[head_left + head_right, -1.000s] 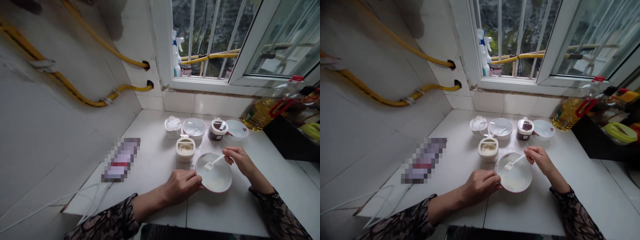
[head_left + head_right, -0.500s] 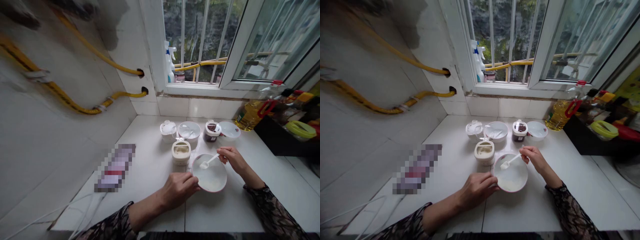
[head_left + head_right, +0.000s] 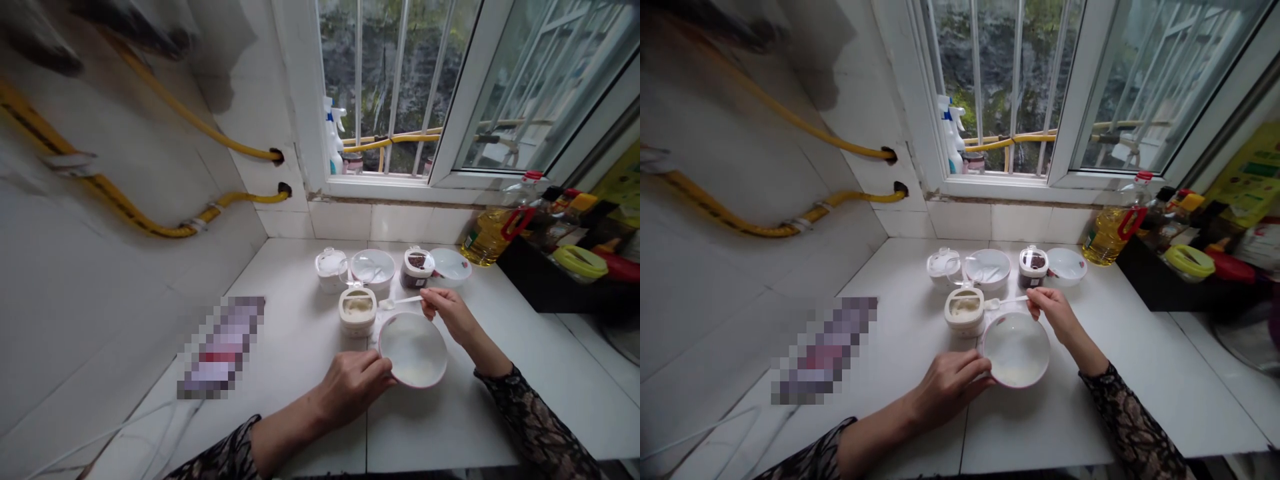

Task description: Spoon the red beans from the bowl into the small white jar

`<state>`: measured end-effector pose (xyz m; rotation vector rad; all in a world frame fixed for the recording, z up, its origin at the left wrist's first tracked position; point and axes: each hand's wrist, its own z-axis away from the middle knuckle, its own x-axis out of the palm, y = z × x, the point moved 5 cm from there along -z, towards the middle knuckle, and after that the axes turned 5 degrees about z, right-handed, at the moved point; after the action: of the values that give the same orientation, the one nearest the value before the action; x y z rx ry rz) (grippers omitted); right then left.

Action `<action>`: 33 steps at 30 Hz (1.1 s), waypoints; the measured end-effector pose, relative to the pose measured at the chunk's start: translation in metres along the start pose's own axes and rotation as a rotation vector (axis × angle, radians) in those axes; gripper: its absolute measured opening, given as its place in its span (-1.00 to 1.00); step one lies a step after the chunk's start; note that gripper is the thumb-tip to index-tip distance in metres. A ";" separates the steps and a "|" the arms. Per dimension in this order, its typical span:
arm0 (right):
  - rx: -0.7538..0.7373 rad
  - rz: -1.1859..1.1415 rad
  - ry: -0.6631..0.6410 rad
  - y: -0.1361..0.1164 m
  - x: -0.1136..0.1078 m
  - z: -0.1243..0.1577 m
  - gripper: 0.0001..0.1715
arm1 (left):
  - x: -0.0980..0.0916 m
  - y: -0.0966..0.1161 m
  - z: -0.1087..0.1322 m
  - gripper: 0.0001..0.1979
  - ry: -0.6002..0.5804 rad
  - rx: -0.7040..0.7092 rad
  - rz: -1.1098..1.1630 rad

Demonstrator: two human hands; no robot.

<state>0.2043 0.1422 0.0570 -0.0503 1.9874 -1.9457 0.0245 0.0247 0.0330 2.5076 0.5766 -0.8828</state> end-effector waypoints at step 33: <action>-0.461 0.917 -0.238 -0.022 0.009 0.029 -0.57 | -0.002 -0.001 0.000 -0.84 -0.029 -0.010 0.046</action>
<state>0.1989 0.1105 0.0766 0.4172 1.7809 -0.8585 0.0231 0.0249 0.0341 2.4853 0.5106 -0.8952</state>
